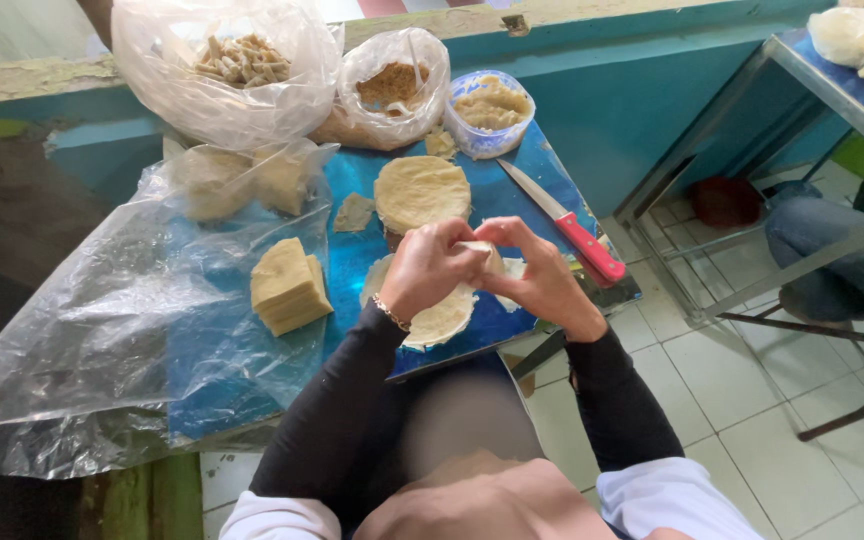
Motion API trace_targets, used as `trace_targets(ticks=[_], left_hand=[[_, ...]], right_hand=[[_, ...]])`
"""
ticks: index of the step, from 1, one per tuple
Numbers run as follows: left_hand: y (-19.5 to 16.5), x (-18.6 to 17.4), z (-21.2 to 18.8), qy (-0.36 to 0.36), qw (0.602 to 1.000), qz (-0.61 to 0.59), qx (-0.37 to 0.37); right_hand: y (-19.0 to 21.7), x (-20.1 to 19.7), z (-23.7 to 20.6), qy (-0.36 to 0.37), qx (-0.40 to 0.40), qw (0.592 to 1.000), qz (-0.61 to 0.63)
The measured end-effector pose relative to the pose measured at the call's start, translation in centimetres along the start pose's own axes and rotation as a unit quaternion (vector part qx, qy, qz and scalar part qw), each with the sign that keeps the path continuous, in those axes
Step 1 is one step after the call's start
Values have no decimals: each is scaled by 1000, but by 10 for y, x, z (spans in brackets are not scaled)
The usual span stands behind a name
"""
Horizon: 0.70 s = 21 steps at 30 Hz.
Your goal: The person sits at a small table and repeatedly peels thin, translucent sheets off a round pale block resting on a wooden base, stretching each sheet by hand and setting it aside. A red-handled knife and a stack of similar blocks sit on the plastic-covered table.
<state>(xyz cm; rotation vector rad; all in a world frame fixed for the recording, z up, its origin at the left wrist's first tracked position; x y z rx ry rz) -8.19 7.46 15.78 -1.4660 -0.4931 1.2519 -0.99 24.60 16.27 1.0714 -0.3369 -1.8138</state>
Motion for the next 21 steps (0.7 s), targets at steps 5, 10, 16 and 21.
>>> trace_targets(ticks=[5,10,16,21], left_hand=[[17,-17,-13,43,999,31,-10],[49,-11,-34,49,998,-32,-7],[62,2,-49,-45,997,-53,-24],[69,-8,-27,-63,988,-127,-59]], right_hand=[[-31,7,-15,10,132,980,147],[-48,37,-29,57,257,926,272],[-49,58,-22,51,179,959,213],[-69,46,0,69,211,957,185]])
Point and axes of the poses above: each hand's wrist, its own z-axis towards the middle knuckle, its own x-axis out of the palm, y = z × x, the point moved 2 cm from there along z, towards the middle knuckle, and after that the axes turned 6 degrees about -x, right-handed, at the moved point
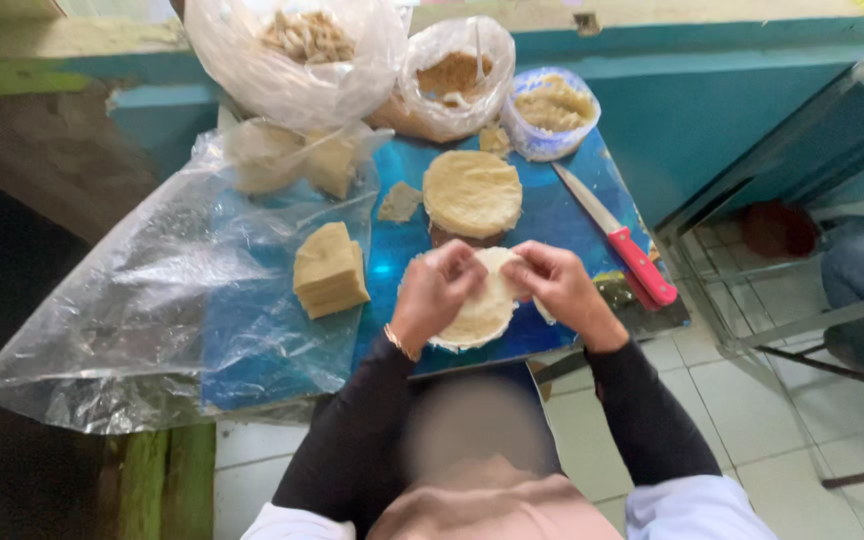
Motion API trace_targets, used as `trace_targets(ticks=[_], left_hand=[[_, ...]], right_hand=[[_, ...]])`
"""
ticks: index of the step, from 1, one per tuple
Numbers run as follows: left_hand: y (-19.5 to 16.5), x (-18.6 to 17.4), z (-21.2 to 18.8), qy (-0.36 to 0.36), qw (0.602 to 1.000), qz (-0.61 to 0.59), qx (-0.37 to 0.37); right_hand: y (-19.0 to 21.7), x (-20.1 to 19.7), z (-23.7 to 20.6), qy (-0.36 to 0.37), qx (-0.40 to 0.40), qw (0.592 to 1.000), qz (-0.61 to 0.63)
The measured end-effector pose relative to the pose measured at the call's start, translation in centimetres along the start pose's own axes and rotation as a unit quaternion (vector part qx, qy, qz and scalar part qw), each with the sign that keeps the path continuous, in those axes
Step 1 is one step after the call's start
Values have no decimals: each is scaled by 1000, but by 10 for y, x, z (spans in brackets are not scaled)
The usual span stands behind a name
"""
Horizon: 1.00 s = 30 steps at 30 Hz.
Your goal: The person sits at a small table and repeatedly peels thin, translucent sheets off a round pale block resting on a wooden base, stretching each sheet by hand and setting it aside. A red-handled knife and a stack of similar blocks sit on the plastic-covered table.
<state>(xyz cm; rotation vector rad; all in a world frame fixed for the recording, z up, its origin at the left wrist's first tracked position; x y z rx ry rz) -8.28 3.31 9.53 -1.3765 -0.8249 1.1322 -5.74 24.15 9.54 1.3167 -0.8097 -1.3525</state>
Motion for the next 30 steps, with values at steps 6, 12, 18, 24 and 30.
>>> trace_targets(ticks=[6,12,18,24,30], left_hand=[[15,-5,30,66,992,-103,18],[38,-3,39,67,985,-151,-54],[29,-4,18,102,936,-296,-159],[2,-6,-57,172,866,-384,-272],[-10,-7,-97,199,842,-417,-277]], right_hand=[[3,-17,20,9,20,998,58],[5,-26,18,2,69,991,113],[-3,-24,11,-18,127,954,273],[1,-16,-54,-38,212,904,368],[27,-6,-87,-43,238,889,388]])
Point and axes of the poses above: each hand's wrist, its own z-axis towards the middle knuckle, its own x-axis out of the palm, y = z × x, the point moved 2 cm from there along z, towards the middle knuckle, and after that the axes turned 6 degrees about -x, right-handed, at the moved point
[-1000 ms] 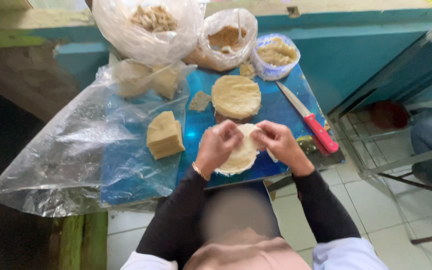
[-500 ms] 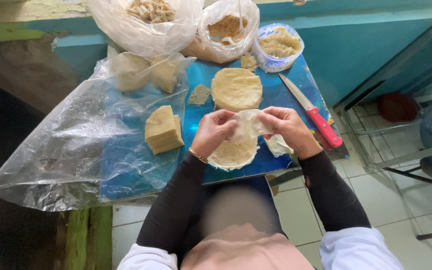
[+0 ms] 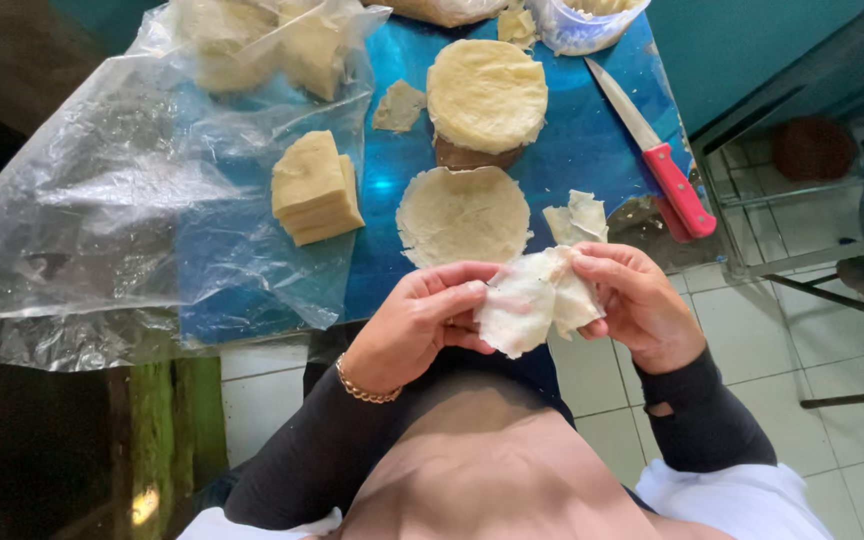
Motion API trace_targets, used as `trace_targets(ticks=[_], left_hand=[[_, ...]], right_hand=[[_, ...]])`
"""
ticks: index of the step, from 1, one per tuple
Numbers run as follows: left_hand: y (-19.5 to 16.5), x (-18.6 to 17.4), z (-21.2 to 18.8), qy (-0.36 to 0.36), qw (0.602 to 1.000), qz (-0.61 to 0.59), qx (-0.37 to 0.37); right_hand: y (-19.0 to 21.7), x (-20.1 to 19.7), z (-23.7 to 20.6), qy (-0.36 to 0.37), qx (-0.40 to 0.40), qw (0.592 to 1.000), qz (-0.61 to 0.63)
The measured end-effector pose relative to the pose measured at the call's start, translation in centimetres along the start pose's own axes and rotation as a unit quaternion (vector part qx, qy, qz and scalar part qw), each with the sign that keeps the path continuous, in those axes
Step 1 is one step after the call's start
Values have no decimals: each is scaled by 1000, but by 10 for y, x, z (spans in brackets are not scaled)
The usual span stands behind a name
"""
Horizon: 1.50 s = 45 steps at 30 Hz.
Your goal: The person sits at a small table and repeatedly peels thin, translucent sheets off a round pale block resting on a wooden base, stretching each sheet by hand and setting it aside. A red-handled knife and a stack of similar blocks sit on the plastic-covered table.
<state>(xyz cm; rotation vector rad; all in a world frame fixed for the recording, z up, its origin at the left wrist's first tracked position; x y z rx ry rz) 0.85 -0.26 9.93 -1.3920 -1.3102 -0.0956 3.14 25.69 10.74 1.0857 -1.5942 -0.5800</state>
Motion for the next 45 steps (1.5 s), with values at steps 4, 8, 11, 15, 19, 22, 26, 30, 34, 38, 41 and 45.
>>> trace_targets(ticks=[4,8,11,15,19,22,26,30,34,38,41,45], left_hand=[[12,0,-9,-118,954,192,196],[37,4,6,-57,985,66,146],[46,3,11,81,986,-117,81],[42,-4,10,70,983,-161,53],[35,2,8,128,976,-176,17],[33,9,8,144,971,-190,-7],[32,9,8,147,978,-148,-2],[36,5,10,65,996,32,47],[39,3,14,50,995,68,48],[36,-2,18,22,991,121,58],[34,-6,20,8,990,127,60],[24,-9,26,-31,984,166,59]], right_hand=[[9,22,-11,-20,-123,970,-209],[2,61,-12,-12,-329,777,-537],[-12,88,-22,62,-370,662,-649],[4,83,-40,19,-387,681,-621],[13,51,-19,-28,-299,858,-416],[-9,32,0,70,-120,966,-216],[-32,8,10,60,-16,996,-61],[-31,-5,11,60,-78,992,-84],[-31,-1,7,41,-138,975,-169],[-25,1,5,14,-159,958,-238],[-21,0,6,-2,-163,955,-249],[-12,-1,13,-5,-176,941,-289]])
Point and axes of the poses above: each hand's wrist, its own z-axis towards the middle knuckle, its own x-axis out of the palm, y = z × x, the point moved 2 cm from there along z, towards the middle knuckle, and after that the axes turned 6 degrees about -x, right-handed, at the moved point
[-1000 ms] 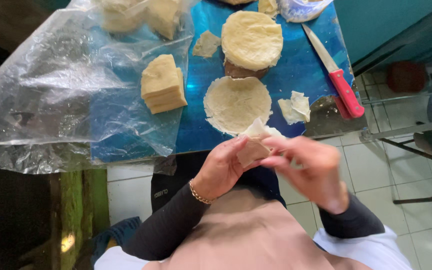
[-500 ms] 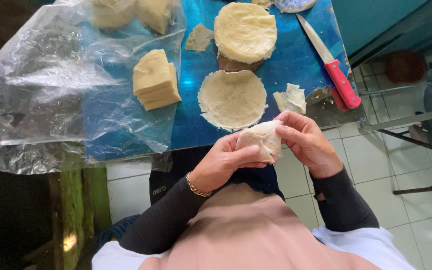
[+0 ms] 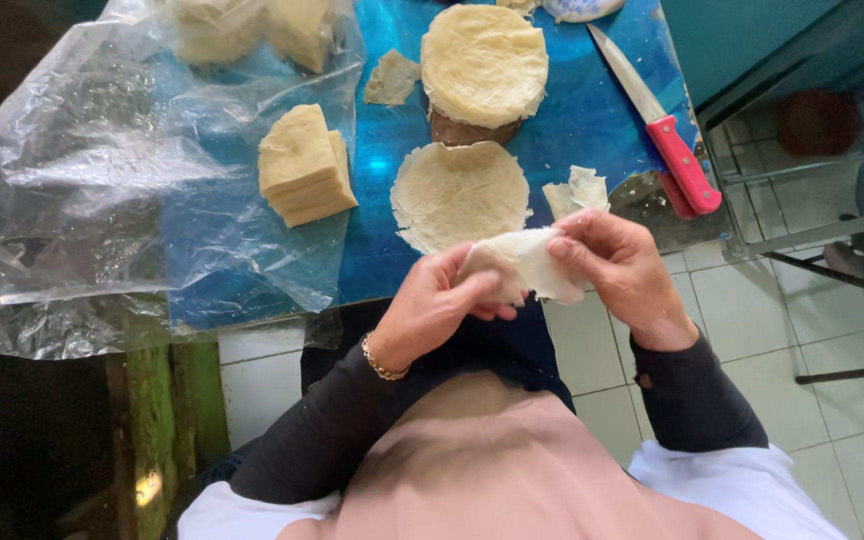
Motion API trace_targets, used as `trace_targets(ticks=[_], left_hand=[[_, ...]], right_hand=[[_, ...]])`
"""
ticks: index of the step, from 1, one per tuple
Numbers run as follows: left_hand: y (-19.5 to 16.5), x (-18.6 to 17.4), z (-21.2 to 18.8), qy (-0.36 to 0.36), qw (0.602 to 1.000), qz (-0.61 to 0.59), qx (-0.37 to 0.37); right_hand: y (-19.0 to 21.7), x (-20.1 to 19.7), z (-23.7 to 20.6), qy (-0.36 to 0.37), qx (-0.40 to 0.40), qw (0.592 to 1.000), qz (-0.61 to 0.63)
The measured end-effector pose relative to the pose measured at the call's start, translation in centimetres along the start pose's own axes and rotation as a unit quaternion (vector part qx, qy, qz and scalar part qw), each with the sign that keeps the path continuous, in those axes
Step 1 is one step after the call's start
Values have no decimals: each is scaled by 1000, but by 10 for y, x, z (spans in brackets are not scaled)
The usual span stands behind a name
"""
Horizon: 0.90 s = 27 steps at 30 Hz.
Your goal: The person sits at a small table and repeatedly peels thin, translucent sheets off a round pale block resting on a wooden base, stretching each sheet by hand and setting it aside. A red-handled knife and a stack of similar blocks sit on the plastic-covered table.
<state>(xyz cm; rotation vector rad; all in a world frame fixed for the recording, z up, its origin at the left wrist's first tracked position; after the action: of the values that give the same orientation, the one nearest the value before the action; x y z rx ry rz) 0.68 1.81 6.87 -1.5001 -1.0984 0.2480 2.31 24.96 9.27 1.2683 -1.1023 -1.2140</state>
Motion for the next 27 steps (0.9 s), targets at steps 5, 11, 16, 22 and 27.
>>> trace_targets(ticks=[5,11,16,22,27], left_hand=[[-50,-14,47,-197,932,241,185],[-118,-58,138,-346,852,338,199],[-134,-90,192,-415,772,434,207],[-139,-108,213,-442,756,450,177],[-143,-107,207,-432,757,466,155]], right_hand=[[19,-12,65,-21,-104,993,-46],[26,-32,191,-36,-138,986,-88],[-1,-41,266,-8,-96,990,-101],[-17,-41,304,-5,-105,987,-119],[-13,-35,307,-6,-114,970,-213]])
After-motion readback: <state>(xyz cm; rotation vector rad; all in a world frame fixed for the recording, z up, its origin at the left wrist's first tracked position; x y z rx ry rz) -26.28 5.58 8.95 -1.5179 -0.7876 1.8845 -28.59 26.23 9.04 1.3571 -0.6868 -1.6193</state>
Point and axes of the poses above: each hand's wrist, its own z-axis towards the middle knuckle, its own x-axis out of the palm, y = z × x, the point moved 2 cm from there along z, towards the middle knuckle, and after that the axes turned 6 degrees about -x, right-handed, at the moved point
